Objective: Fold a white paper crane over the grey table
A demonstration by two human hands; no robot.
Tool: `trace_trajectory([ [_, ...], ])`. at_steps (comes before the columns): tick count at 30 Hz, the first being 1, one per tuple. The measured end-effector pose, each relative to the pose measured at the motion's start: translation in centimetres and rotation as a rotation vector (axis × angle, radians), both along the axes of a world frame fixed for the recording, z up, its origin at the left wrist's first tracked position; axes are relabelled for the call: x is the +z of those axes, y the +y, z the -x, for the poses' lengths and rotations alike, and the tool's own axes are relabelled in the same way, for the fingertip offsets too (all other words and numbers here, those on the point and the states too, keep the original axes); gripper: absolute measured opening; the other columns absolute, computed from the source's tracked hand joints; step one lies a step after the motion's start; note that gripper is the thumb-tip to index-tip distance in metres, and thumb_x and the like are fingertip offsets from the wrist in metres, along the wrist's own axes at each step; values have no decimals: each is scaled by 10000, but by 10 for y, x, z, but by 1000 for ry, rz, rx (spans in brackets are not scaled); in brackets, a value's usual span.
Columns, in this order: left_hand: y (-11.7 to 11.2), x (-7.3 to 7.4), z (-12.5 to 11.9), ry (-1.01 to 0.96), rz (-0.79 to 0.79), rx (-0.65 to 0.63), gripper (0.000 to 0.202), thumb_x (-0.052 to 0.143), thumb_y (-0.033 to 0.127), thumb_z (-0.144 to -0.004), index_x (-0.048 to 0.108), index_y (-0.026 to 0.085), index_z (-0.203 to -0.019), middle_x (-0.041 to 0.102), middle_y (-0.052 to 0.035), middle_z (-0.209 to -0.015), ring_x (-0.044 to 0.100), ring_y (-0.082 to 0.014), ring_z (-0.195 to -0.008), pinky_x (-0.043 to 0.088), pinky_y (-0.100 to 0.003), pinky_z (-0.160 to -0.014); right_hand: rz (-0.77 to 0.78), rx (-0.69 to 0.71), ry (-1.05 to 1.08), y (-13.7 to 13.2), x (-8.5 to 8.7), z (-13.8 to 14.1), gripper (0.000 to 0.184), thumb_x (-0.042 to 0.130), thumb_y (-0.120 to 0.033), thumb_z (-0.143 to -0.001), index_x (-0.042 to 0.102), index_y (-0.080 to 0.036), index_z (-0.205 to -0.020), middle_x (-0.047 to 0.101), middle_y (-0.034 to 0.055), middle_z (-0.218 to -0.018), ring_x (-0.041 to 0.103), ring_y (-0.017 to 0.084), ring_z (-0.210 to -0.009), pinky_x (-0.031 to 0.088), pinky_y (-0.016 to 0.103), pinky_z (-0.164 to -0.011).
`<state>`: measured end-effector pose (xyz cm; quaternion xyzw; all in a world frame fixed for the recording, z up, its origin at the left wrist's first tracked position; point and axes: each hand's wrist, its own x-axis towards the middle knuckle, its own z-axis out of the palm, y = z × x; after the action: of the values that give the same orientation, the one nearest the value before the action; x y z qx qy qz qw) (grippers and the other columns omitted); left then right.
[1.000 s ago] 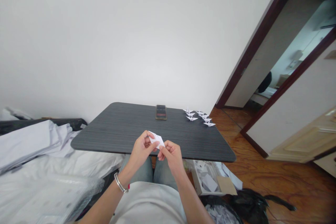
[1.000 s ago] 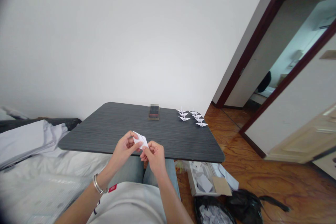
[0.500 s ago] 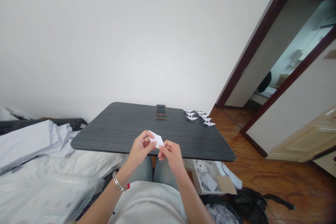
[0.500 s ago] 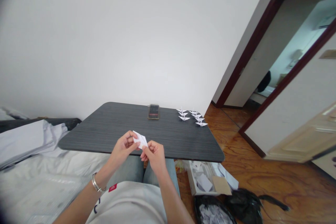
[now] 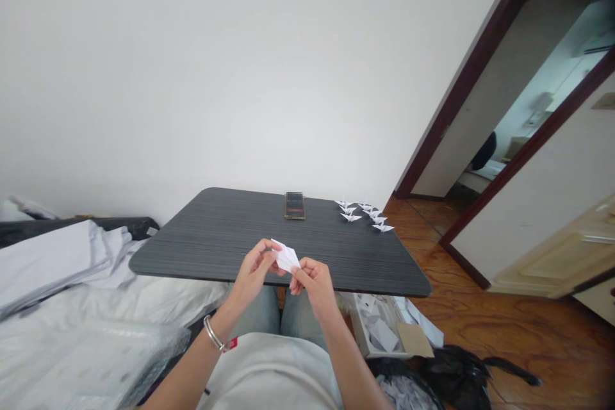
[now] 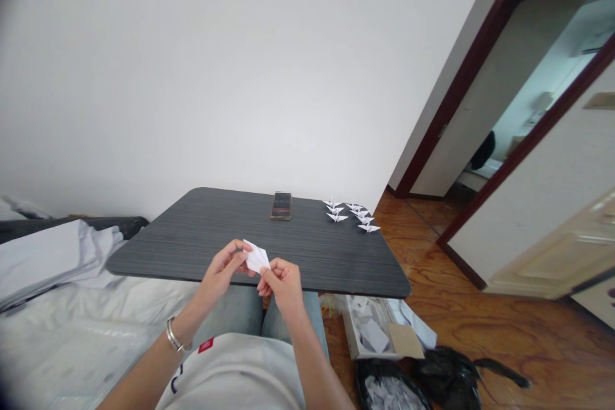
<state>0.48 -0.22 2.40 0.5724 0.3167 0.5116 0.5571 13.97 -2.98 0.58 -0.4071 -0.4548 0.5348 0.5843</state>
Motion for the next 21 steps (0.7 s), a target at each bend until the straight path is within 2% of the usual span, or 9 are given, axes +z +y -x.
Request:
trace_trajectory([
  [6,-4,1,-8,-41,-27,81,192,627,240,-700,462,166,-765,605,23,-647,556,-92,-559,440,-191,-540,-2,5,12,1,0,4,238,630,-310,-664,512,-155,-526,562,-34,-393,444,53,-308,343,151,-341],
  [16,-4,3,-5,-17,-14,123,215,637,252,-685,456,169,-766,605,31,-618,550,-90,-524,419,-183,-503,-6,-2,-18,-3,-4,-2,205,615,-315,-687,598,-135,-588,574,-25,-406,458,57,-313,366,149,-345],
  [21,-4,5,-4,-19,-21,141,214,636,255,-681,458,168,-761,600,31,-616,542,-86,-527,427,-184,-507,-9,43,-22,-4,-6,-8,210,610,-330,-703,634,-131,-640,585,-20,-413,478,62,-319,379,147,-345],
])
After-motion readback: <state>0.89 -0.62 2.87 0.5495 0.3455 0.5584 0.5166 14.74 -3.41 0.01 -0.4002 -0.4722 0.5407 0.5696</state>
